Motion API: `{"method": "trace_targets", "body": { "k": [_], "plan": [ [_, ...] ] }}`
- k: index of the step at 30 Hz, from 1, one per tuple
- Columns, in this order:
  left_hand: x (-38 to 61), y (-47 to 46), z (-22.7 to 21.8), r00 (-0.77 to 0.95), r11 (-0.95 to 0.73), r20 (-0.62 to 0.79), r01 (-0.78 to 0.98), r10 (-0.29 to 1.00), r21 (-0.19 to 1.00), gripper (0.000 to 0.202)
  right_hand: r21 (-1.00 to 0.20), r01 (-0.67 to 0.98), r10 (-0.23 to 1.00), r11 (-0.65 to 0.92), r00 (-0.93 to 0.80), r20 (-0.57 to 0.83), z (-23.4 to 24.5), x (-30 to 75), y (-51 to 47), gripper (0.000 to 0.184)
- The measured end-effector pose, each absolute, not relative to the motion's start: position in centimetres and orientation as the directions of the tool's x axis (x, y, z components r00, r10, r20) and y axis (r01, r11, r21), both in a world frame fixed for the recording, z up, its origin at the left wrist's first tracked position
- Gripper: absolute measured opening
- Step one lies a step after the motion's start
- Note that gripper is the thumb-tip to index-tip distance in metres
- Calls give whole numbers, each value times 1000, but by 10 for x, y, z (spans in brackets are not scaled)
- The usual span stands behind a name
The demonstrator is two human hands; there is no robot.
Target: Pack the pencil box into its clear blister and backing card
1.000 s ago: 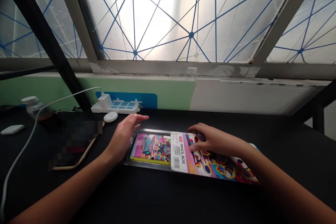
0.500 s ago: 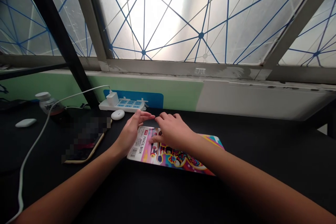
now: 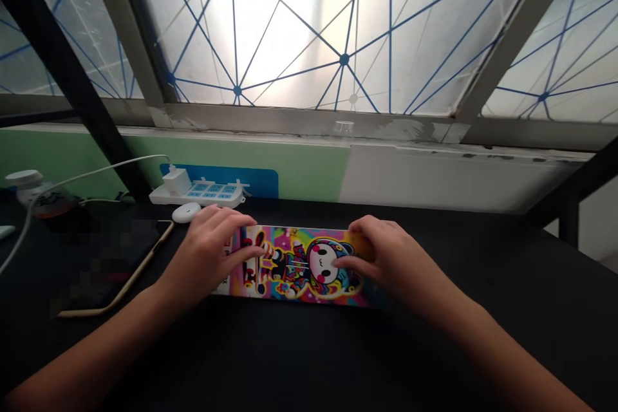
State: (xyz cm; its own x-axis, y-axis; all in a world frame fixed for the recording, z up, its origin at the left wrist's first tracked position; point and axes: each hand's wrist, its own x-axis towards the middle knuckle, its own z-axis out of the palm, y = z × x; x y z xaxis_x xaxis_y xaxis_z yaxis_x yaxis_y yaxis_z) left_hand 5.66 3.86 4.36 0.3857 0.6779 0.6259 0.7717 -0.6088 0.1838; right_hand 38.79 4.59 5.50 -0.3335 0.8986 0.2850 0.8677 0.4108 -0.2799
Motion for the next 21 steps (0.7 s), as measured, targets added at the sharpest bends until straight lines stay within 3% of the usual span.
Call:
{"method": "trace_targets", "body": {
  "k": [4,8,11,13,18,21],
  "plan": [
    [51,33,51,431,-642,707,766,561,42,23,-174,807,760,565,-427,489,62,375,28,27],
    [50,32,48,535,-694,648,720,542,-13,12,-63,774,713,630,-545,441,61,365,17,18],
    [52,36,42,610,-727,526,686,592,23,8,24,756,691,654,-610,388,55,361,17,9],
    [52,38,41,620,-731,486,680,616,60,9,14,741,683,672,-626,376,51,359,18,5],
    [49,40,45,616,-728,447,673,649,131,44,-75,710,690,701,-647,323,46,355,17,41],
    [49,41,45,626,-726,401,666,668,170,50,-91,686,684,722,-690,236,46,355,16,64]
  ]
}}
